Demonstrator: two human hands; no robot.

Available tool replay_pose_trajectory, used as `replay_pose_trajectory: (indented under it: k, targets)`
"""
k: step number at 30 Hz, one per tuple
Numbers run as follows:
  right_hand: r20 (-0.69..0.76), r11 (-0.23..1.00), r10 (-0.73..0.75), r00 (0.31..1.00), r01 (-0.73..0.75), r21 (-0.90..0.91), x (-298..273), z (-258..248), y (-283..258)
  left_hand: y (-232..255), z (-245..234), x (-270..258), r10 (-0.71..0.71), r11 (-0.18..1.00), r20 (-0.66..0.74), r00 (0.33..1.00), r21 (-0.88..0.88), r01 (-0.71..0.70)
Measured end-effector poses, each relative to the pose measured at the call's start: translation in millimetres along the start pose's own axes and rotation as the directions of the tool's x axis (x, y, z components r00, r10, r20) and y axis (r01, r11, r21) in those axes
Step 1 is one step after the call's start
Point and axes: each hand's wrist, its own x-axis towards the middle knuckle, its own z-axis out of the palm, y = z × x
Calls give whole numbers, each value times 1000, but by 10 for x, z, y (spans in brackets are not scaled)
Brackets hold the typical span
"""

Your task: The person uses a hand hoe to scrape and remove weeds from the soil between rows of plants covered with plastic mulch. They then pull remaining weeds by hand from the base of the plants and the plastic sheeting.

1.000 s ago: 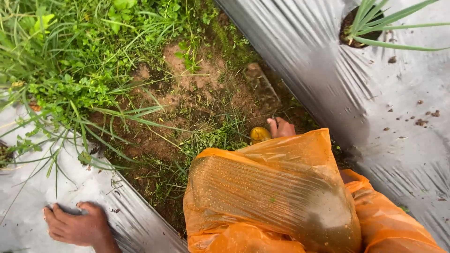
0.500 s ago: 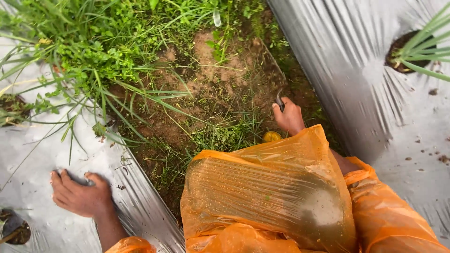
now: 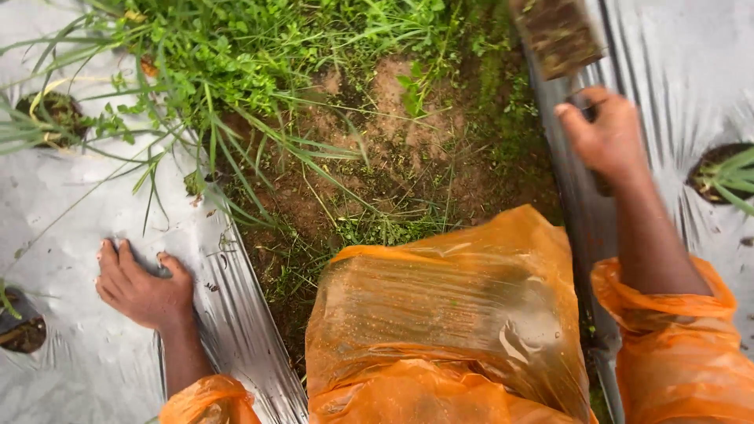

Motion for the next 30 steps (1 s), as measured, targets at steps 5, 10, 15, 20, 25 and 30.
replay_pose_trajectory:
  k: [5, 10, 15, 20, 25, 30]
  targets:
    - [21, 963, 211, 977, -211, 169, 317, -353, -162, 54, -48, 45, -9, 1000, 3, 1000, -11, 9]
    - [-57, 960, 215, 975, -201, 194, 472, -186, 135, 42, -25, 30, -52, 999, 15, 999, -9, 52]
    - [-61, 950, 254, 965, -237, 204, 480, -120, 358, 25, -4, 25, -66, 998, 42, 997, -3, 66]
    - [-35, 982, 182, 983, -180, 50, 472, -90, 490, -2, 34, -2, -95, 995, 68, 993, 14, 95]
    - [-4, 962, 204, 979, -200, 188, 432, -2, 598, -7, 18, 13, -77, 997, 18, 997, 23, 77]
    - [-118, 988, 111, 987, -122, -91, 449, 21, 672, -12, 13, 20, -54, 998, 9, 998, 35, 54]
